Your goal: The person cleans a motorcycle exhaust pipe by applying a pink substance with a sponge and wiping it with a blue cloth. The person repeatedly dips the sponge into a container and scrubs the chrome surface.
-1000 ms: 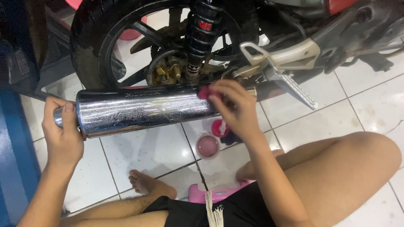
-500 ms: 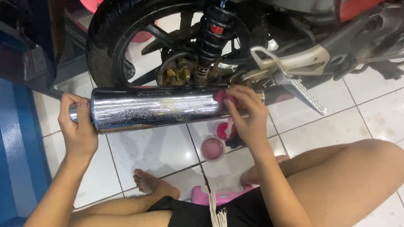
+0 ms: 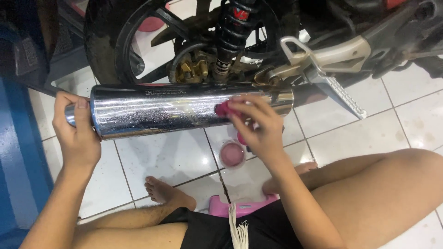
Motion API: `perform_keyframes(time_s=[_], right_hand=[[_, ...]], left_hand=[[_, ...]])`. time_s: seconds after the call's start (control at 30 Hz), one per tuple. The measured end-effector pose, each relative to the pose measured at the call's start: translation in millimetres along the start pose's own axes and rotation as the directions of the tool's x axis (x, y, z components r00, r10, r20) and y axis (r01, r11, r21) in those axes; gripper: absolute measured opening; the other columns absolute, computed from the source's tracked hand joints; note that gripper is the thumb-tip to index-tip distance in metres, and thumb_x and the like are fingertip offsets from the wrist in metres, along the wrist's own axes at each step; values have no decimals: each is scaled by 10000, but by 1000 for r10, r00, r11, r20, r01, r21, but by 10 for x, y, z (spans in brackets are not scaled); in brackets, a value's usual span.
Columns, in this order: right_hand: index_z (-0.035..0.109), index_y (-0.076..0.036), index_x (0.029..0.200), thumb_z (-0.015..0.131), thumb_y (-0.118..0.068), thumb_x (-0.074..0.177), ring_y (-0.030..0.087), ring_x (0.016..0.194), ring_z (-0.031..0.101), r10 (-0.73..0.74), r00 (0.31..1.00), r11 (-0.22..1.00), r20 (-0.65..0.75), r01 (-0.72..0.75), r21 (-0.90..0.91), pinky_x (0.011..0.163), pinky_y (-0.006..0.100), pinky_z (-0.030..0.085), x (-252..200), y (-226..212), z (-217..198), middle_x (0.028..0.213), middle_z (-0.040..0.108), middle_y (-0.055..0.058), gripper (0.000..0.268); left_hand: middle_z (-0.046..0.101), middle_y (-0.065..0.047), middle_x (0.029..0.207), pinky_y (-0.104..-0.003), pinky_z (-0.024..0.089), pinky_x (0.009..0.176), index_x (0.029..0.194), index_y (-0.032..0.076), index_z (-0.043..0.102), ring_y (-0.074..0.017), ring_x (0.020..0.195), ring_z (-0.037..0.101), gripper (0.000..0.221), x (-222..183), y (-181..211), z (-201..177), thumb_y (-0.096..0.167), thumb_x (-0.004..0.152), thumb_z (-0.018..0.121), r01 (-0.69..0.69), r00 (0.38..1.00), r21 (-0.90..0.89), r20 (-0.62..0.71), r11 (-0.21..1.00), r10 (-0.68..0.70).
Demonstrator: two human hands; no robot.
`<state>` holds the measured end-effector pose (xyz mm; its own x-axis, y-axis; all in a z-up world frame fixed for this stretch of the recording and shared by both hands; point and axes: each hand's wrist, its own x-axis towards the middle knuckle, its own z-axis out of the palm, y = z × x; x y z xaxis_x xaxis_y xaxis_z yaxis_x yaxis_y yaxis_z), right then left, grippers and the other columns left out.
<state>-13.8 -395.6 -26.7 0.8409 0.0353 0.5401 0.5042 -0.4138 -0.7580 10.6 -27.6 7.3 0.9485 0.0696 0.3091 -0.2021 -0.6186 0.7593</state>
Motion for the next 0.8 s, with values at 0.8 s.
perform_keyframes(time_s=[0.8], right_hand=[[702,-31,1145,764,63,917,190,878,619,-151,968,988,-201,147,-39,783,265,567,-392,221,258,1176,647,163,254]], left_hand=[[455,-45,817,-332,341,685,999,59,435,-148,732,441,308,24,116,-20,292,1198,410,53,998,18,21,998,-53]])
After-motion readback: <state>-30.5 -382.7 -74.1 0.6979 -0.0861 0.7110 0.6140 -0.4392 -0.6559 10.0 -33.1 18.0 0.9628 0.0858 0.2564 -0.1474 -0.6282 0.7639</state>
